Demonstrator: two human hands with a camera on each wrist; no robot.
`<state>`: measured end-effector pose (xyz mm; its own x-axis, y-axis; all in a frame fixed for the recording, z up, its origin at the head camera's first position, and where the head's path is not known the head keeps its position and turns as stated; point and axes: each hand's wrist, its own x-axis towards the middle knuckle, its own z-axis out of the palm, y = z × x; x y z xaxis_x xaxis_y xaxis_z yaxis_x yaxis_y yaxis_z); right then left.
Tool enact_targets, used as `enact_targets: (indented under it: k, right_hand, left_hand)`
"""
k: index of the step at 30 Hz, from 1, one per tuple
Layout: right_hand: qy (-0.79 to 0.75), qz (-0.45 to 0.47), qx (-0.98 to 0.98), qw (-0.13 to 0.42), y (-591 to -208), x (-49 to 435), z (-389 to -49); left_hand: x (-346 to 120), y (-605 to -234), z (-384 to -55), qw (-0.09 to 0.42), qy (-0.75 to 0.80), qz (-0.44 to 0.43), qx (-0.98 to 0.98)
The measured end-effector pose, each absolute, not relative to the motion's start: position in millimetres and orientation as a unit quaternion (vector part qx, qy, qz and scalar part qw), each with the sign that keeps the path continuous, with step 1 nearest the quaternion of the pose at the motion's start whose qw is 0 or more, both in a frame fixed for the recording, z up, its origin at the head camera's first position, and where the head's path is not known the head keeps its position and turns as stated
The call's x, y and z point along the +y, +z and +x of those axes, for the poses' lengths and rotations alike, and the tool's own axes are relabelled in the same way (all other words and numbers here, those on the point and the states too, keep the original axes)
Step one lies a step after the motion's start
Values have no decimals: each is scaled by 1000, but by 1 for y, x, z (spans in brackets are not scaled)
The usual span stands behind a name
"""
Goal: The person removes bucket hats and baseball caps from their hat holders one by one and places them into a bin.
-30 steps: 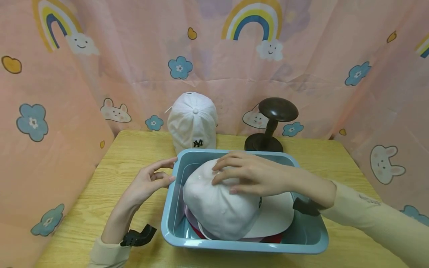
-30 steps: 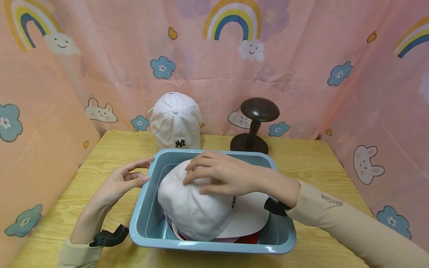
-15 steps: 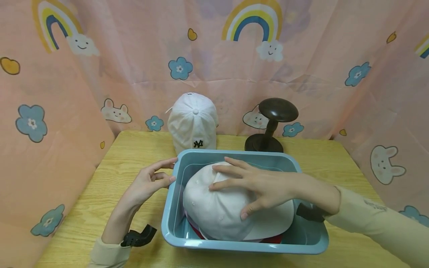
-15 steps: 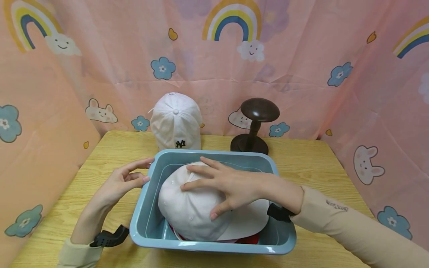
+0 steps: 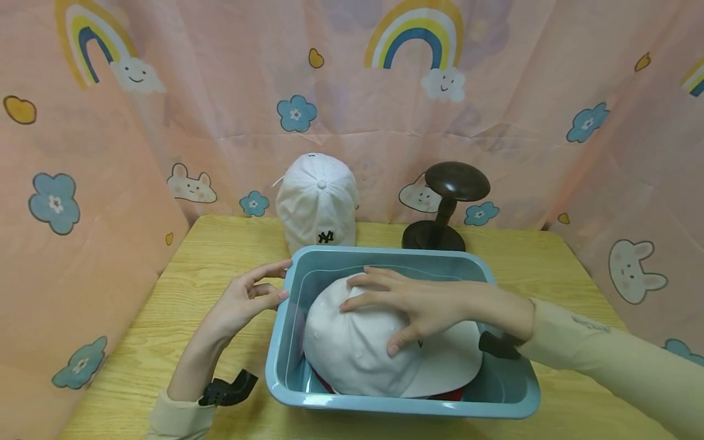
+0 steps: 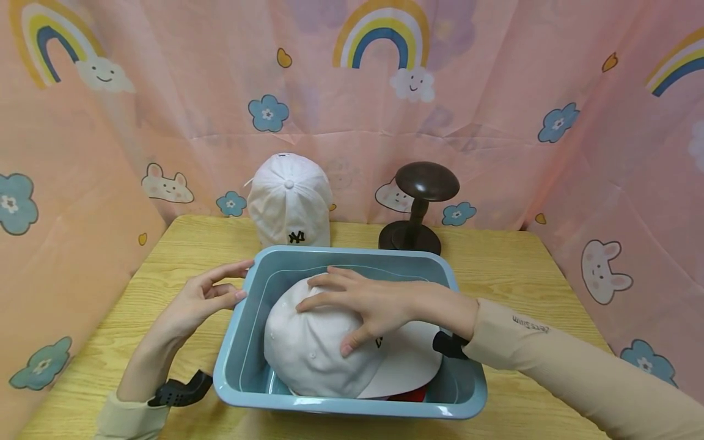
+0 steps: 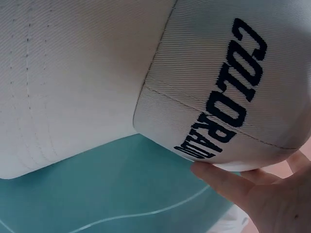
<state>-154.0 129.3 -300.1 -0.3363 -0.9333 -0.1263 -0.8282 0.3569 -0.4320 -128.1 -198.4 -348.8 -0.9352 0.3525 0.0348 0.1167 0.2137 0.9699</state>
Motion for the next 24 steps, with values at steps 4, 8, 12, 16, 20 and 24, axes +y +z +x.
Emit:
enact_targets:
  k: [4,8,12,16,20,24]
  right_hand:
    - [-153,-540,803,200,-303,126,-156]
    - [-158,-528,803,226,-306,123,-157]
    - [-155,-518,805,245,-309,121,-157]
    - [-143,-510,807,260,-313,119,-157]
    - [-128,-509,809,264,-317,118,-157]
    - [-115,-510,812,260,-319,117,-156]
  left_hand:
    - [-199,-349,-128,98,607,146,775]
    - [-198,-349,-128,99,607,146,775]
    - [-199,-350,-128,98,608,149,774]
    - [-199,-350,-127,97,608,146,775]
    - [-199,-350,-127,98,607,146,775]
    - [-199,-350,-128,100,607,147,775]
